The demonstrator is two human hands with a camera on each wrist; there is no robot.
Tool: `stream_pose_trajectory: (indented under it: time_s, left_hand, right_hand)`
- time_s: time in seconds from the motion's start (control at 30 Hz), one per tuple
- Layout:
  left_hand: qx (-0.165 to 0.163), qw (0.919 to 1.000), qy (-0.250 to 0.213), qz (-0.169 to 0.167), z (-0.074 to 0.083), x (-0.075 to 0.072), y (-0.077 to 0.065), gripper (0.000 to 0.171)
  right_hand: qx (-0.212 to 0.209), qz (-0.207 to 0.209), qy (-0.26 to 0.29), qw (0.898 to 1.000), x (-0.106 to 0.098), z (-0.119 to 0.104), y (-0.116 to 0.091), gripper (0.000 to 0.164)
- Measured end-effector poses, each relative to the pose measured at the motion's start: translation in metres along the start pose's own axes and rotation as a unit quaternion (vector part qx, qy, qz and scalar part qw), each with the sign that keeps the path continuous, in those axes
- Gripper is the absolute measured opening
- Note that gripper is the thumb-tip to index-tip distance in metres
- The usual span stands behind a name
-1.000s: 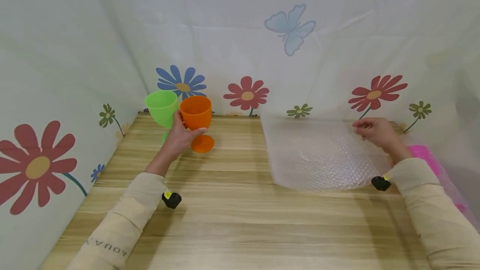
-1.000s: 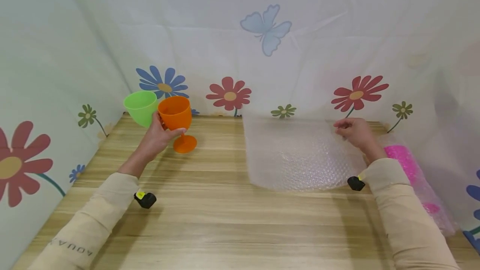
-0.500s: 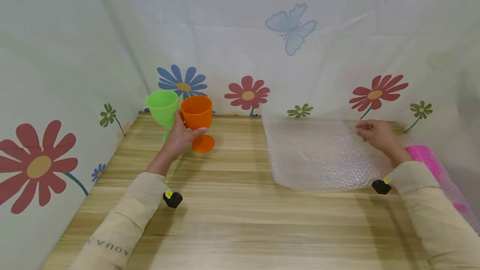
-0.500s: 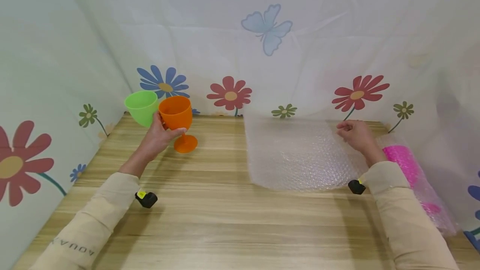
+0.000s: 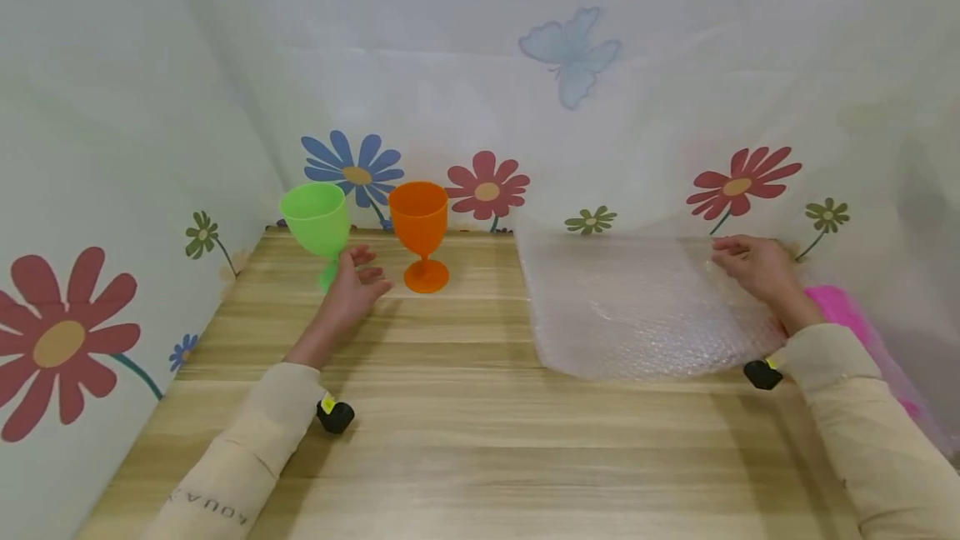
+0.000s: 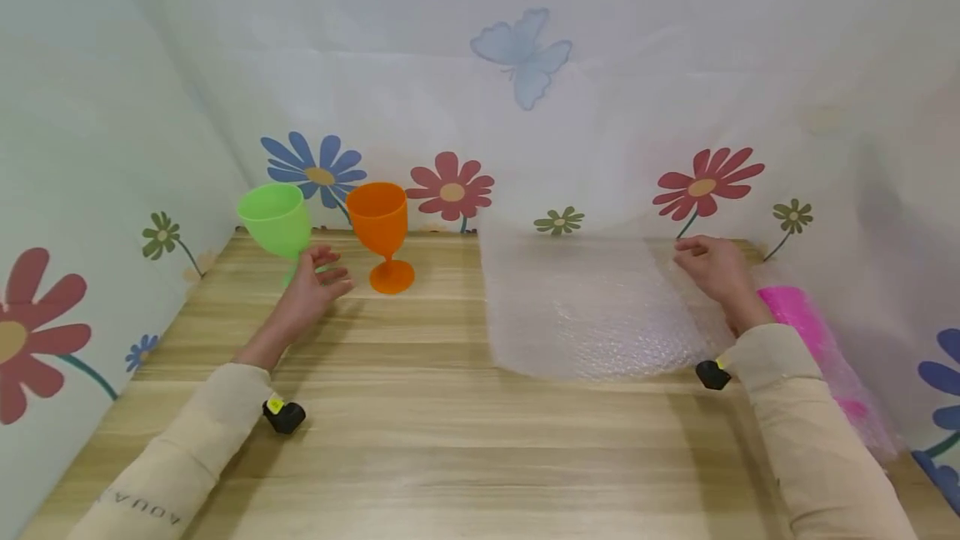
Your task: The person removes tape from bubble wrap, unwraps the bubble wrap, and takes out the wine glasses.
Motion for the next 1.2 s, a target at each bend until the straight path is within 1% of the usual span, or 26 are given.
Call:
stream_pose_trajectory:
  time_s: [0.07, 0.2, 0.27, 0.37, 0.43, 0.57, 0.7, 0.73, 0.8, 0.9, 0.97, 1.1, 1.13, 1.2]
  left_hand:
    - [0.004, 0.9999, 0.008, -0.005, -0.004, 0.002, 0.001, 0.068]
    - [0.023, 0.9995, 0.016, -0.013, -0.012, 0.012, 0.009, 0.068]
    - [0.023, 0.9995, 0.018, -0.011, -0.013, 0.016, 0.012, 0.066]
    - [0.024, 0.9992, 0.031, -0.011, -0.014, 0.021, 0.014, 0.065]
    - [0.024, 0.9989, 0.040, -0.009, -0.014, 0.022, 0.013, 0.065]
    - [0.015, 0.9979, 0.063, -0.008, -0.013, 0.023, 0.008, 0.063]
    - [0.016, 0.9960, 0.087, -0.012, -0.013, 0.022, 0.002, 0.059]
    - [0.019, 0.9958, 0.089, -0.013, -0.014, 0.022, 0.001, 0.058]
    - [0.023, 0.9953, 0.093, -0.019, -0.014, 0.024, -0.001, 0.055]
    - [0.029, 0.9942, 0.099, -0.029, -0.012, 0.028, -0.005, 0.050]
    - [0.030, 0.9930, 0.107, -0.038, -0.009, 0.032, -0.008, 0.048]
    - [0.024, 0.9899, 0.125, -0.062, 0.000, 0.042, -0.015, 0.044]
    - [0.022, 0.9892, 0.128, -0.069, 0.002, 0.045, -0.017, 0.043]
    - [0.024, 0.9880, 0.128, -0.083, 0.006, 0.051, -0.020, 0.040]
  right_hand:
    - [0.005, 0.006, -0.001, 1.000, -0.002, 0.001, 0.000, 0.045]
    - [0.006, 0.025, -0.003, 1.000, -0.011, 0.004, -0.002, 0.051]
    - [0.001, 0.039, -0.011, 0.999, -0.018, 0.005, -0.004, 0.052]
    - [0.008, 0.058, -0.023, 0.998, -0.030, 0.010, -0.008, 0.054]
    - [0.020, 0.070, -0.031, 0.997, -0.038, 0.014, -0.012, 0.055]
    - [0.055, 0.079, -0.055, 0.994, -0.053, 0.018, -0.024, 0.055]
    - [0.081, 0.070, -0.103, 0.989, -0.065, 0.030, -0.032, 0.060]
    - [0.087, 0.064, -0.115, 0.987, -0.067, 0.033, -0.034, 0.063]
    - [0.117, 0.046, -0.136, 0.983, -0.071, 0.042, -0.037, 0.073]
    - [0.182, 0.005, -0.149, 0.972, -0.075, 0.049, -0.045, 0.089]
    - [0.217, -0.026, -0.154, 0.964, -0.078, 0.053, -0.048, 0.096]
    - [0.236, -0.102, -0.151, 0.955, -0.084, 0.056, -0.058, 0.105]
    - [0.228, -0.117, -0.150, 0.955, -0.085, 0.057, -0.060, 0.106]
    - [0.226, -0.141, -0.146, 0.953, -0.085, 0.059, -0.065, 0.109]
Point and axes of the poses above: each hand's wrist, its own y-axis towards the middle knuckle, its own x-axis out of the palm, z = x × y, the point moved 1 cm from there along y, towards the middle knuckle, and after that the axes turned 8 degrees about x, right-handed, at the moved point
